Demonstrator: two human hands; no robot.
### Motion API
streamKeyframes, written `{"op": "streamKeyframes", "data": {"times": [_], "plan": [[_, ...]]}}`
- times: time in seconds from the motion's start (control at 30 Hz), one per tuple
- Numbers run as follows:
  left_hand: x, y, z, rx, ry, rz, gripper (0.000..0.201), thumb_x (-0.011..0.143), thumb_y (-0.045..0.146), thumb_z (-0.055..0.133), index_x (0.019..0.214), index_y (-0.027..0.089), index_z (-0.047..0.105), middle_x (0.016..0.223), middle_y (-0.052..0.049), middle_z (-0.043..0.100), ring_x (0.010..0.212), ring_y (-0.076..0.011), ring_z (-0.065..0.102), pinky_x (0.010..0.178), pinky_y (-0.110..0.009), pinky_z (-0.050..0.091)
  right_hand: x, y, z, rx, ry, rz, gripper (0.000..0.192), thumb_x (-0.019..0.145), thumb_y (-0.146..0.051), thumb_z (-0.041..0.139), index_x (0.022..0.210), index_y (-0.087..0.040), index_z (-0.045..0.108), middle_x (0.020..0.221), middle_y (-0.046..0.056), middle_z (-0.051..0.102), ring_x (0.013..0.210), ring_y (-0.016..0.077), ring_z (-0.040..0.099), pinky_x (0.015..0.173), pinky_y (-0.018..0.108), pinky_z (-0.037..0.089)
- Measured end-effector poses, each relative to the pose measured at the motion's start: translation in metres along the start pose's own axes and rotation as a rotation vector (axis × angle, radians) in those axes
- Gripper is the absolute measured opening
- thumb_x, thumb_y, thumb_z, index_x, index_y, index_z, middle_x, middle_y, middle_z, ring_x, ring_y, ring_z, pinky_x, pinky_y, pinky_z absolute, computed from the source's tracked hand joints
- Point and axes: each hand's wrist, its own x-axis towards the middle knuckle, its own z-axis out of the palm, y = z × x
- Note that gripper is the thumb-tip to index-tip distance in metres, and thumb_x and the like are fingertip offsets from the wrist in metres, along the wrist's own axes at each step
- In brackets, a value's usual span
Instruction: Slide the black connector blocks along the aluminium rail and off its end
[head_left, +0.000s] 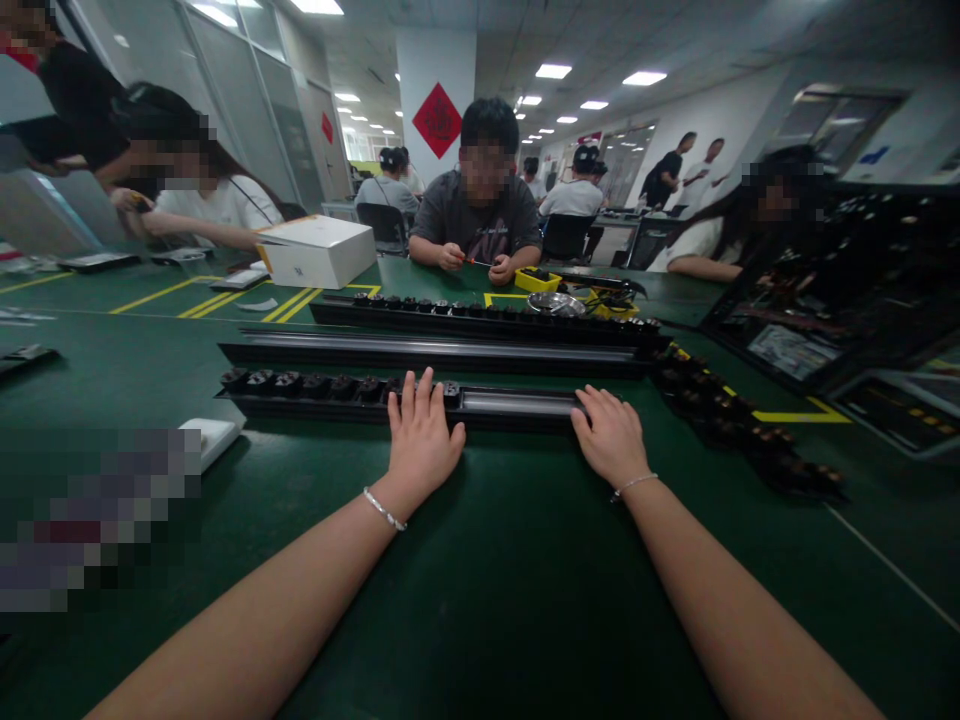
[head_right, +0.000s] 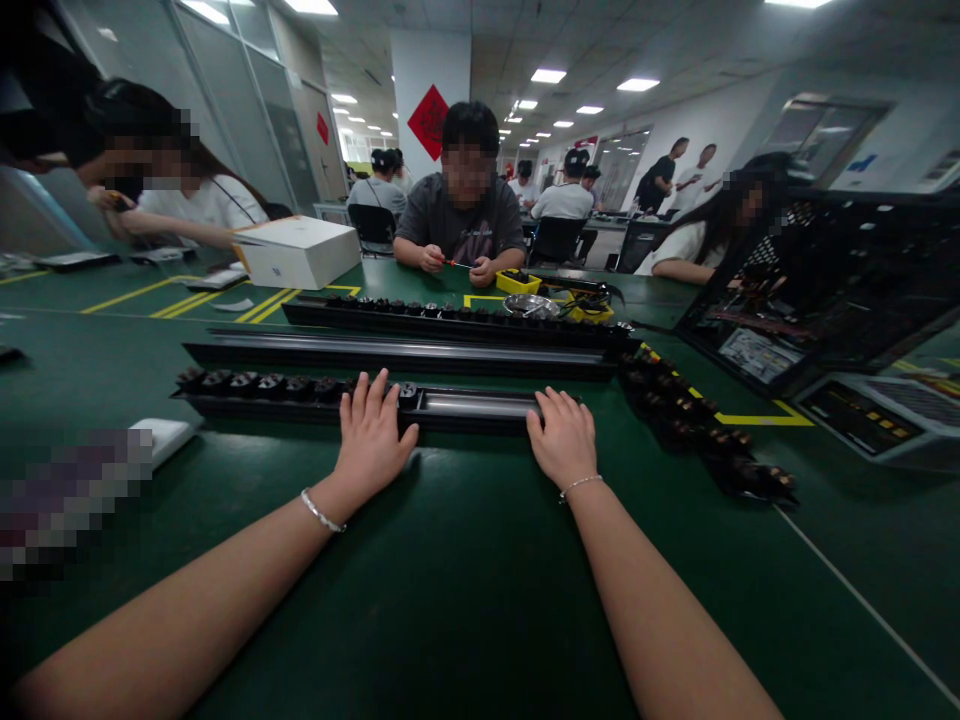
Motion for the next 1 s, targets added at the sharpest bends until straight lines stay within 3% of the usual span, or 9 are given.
{"op": "streamKeyframes", "data": {"times": [0.33, 0.63, 0.87, 1.0], "plan": [[0.0019, 0.0022, -0.0014, -0.062, -0.046, 0.075, 0.055, 0.084, 0.033, 0.047, 0.134, 0.011, 0.043, 0.15, -0.013, 0.03, 0.142, -0.0319, 0.012, 0.114, -0.054, 0.015, 0.0003, 0.0005, 0.0001, 0.001, 0.005, -0.004, 0.052, 0.091, -0.041, 0.028, 0.128, -0.015, 0.053, 0.136, 0.01, 0.05, 0.128, 0.0252, 0.039, 0.107, 0.047, 0.026], [0.0018, 0.0019, 0.0008, -0.09, -0.111, 0.073, 0.06, 0.082, 0.028, 0.046, 0.136, 0.005, 0.038, 0.137, -0.016, 0.048, 0.14, -0.032, 0.018, 0.114, -0.053, 0.017, 0.0003, 0.0002, 0.0022, -0.024, 0.042, -0.014, 0.05, 0.091, -0.039, 0.03, 0.126, -0.014, 0.055, 0.135, 0.01, 0.051, 0.127, 0.0248, 0.041, 0.106, 0.045, 0.029], [0.0008, 0.003, -0.0011, -0.09, -0.099, 0.093, 0.057, 0.084, 0.028, 0.045, 0.136, 0.005, 0.039, 0.136, -0.015, 0.05, 0.14, -0.031, 0.018, 0.114, -0.052, 0.017, 0.001, 0.0014, 0.0024, -0.04, 0.035, -0.024, 0.051, 0.091, -0.04, 0.029, 0.126, -0.014, 0.056, 0.135, 0.01, 0.052, 0.126, 0.0251, 0.042, 0.105, 0.045, 0.029], [-0.0008, 0.0059, -0.0039, -0.085, -0.102, 0.125, 0.058, 0.084, 0.028, 0.045, 0.137, 0.007, 0.037, 0.136, -0.014, 0.05, 0.137, -0.0287, 0.027, 0.112, -0.046, 0.025, 0.0013, 0.001, 0.0016, -0.039, 0.032, -0.023, 0.051, 0.091, -0.04, 0.029, 0.126, -0.014, 0.055, 0.135, 0.009, 0.052, 0.126, 0.0253, 0.042, 0.105, 0.045, 0.03]]}}
